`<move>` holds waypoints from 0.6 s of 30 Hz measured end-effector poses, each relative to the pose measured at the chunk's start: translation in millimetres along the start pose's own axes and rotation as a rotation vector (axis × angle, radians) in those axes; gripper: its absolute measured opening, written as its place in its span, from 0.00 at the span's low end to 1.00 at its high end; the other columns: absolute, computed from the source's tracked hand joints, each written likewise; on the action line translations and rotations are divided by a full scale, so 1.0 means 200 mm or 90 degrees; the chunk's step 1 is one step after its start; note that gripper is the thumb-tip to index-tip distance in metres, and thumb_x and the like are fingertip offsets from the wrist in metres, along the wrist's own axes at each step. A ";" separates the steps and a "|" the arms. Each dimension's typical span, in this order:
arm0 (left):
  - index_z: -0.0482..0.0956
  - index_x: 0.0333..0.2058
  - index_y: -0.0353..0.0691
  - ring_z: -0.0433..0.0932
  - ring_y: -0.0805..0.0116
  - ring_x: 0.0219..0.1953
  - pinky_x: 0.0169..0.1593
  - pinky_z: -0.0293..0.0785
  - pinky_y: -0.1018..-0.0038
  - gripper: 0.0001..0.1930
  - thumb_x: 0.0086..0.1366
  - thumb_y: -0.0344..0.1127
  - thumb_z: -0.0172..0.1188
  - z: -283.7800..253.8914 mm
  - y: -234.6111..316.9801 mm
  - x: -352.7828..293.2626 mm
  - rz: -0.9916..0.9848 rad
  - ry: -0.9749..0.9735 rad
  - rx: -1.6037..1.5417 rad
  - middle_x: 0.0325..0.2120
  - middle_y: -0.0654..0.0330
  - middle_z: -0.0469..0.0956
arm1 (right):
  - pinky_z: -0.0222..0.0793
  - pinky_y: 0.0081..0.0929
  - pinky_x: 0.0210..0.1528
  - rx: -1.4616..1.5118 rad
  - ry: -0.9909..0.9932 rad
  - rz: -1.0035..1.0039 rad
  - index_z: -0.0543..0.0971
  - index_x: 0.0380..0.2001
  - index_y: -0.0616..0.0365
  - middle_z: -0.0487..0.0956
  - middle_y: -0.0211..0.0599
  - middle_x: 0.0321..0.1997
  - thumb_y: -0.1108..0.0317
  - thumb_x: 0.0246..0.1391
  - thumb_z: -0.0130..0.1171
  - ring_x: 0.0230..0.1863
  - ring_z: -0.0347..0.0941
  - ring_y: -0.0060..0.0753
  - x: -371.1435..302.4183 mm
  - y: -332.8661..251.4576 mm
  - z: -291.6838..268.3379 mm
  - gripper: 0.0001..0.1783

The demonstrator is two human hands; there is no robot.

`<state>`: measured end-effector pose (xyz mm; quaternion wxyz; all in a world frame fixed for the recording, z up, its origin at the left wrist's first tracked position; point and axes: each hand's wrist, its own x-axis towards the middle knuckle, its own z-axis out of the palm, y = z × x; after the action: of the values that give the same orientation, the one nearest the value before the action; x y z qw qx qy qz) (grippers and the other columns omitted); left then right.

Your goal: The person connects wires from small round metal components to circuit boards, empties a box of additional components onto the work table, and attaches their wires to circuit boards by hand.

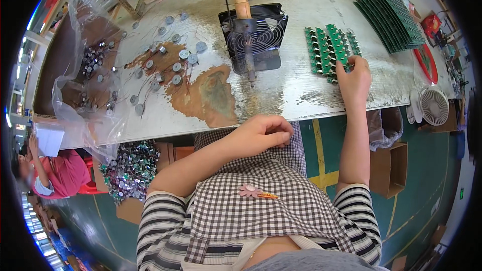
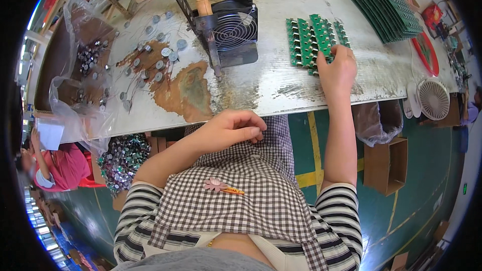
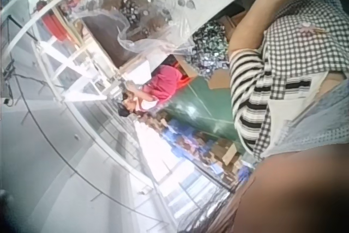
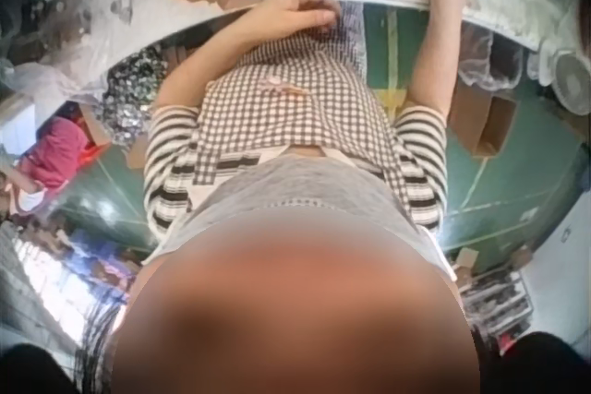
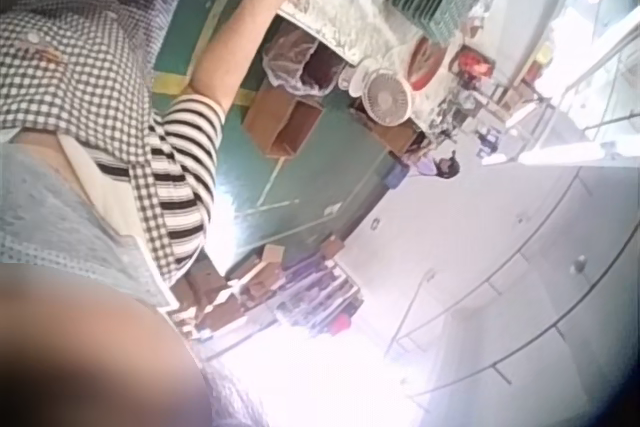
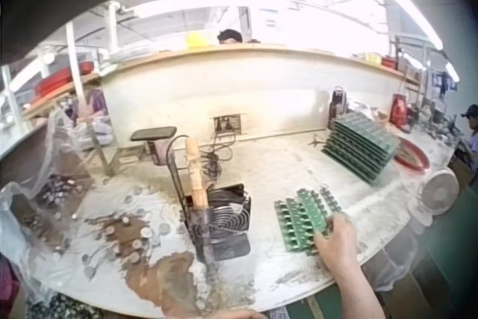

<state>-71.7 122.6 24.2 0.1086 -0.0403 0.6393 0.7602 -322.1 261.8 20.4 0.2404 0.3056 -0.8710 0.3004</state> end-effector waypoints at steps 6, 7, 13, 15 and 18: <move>0.74 0.43 0.32 0.75 0.74 0.36 0.43 0.73 0.77 0.11 0.66 0.34 0.53 0.00 -0.02 0.04 0.014 -0.004 -0.028 0.33 0.59 0.77 | 0.70 0.39 0.36 0.025 0.116 -0.149 0.74 0.30 0.64 0.76 0.46 0.33 0.73 0.42 0.64 0.35 0.74 0.49 -0.01 -0.01 0.01 0.12; 0.74 0.43 0.32 0.75 0.74 0.36 0.43 0.73 0.77 0.11 0.66 0.34 0.53 0.00 -0.02 0.05 0.015 -0.006 -0.028 0.33 0.59 0.77 | 0.70 0.38 0.36 0.039 0.126 -0.143 0.74 0.30 0.64 0.76 0.47 0.34 0.75 0.42 0.63 0.36 0.74 0.50 -0.02 -0.01 0.01 0.11; 0.74 0.44 0.35 0.77 0.73 0.35 0.39 0.74 0.78 0.11 0.66 0.33 0.52 0.05 -0.04 0.11 -0.045 -0.002 -0.136 0.34 0.58 0.78 | 0.72 0.32 0.32 0.118 0.224 -0.165 0.76 0.32 0.66 0.75 0.48 0.38 0.81 0.44 0.63 0.33 0.74 0.44 -0.09 -0.09 -0.05 0.10; 0.72 0.47 0.35 0.77 0.72 0.35 0.38 0.73 0.79 0.14 0.68 0.37 0.50 0.08 -0.04 0.14 -0.053 0.011 -0.214 0.35 0.57 0.78 | 0.74 0.27 0.31 0.116 0.237 -0.177 0.76 0.33 0.65 0.75 0.47 0.37 0.83 0.41 0.65 0.33 0.74 0.40 -0.20 -0.18 -0.10 0.13; 0.71 0.45 0.33 0.76 0.73 0.35 0.36 0.72 0.80 0.18 0.70 0.43 0.44 0.13 -0.05 0.18 -0.022 0.025 -0.358 0.33 0.58 0.76 | 0.71 0.31 0.36 0.236 0.136 -0.200 0.75 0.31 0.63 0.75 0.44 0.36 0.83 0.41 0.65 0.36 0.73 0.42 -0.46 -0.35 -0.17 0.13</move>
<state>-102.3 152.8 13.0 0.0938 -0.0946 0.4047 0.9047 -202.5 277.4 15.2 0.3146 0.4422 -0.7128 0.4443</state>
